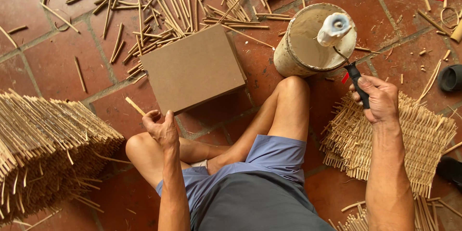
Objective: The person sits on a tiled floor and repeatedly applies white adhesive to cardboard sheets using a paint roller, then presses woven bamboo mats onto the adhesive. They stack the finished panels and repeat the cycle with new cardboard and mats.
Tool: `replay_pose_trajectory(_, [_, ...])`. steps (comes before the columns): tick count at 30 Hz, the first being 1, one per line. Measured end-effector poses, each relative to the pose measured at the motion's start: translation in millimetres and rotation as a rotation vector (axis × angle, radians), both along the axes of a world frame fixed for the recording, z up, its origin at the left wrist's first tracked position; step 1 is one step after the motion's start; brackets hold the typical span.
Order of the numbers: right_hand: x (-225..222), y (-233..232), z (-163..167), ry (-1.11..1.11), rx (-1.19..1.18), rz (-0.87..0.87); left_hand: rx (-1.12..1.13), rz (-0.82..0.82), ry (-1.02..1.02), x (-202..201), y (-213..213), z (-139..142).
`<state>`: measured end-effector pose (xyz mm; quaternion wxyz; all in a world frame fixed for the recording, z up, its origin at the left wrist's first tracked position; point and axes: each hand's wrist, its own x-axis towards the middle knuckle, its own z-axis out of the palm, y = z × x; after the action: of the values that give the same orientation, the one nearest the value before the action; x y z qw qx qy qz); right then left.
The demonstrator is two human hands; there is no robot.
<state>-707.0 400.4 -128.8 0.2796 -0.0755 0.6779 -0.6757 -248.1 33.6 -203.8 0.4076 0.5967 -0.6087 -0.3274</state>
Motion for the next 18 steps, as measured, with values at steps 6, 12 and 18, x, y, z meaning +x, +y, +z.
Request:
replay_pose_trajectory(6, [-4, 3, -16, -0.197, -0.158, 0.05, -0.09, -0.045, -0.073, -4, -6, 13])
replay_pose_trajectory(12, [-10, 0, -25, -0.286, -0.28, 0.108, -0.079, 0.026, 0.177, -1, -23, -1])
replay_pose_trajectory(18, [-3, -56, -2, 0.182, -0.125, 0.34, 0.234, -0.014, 0.357, -1, -36, -20])
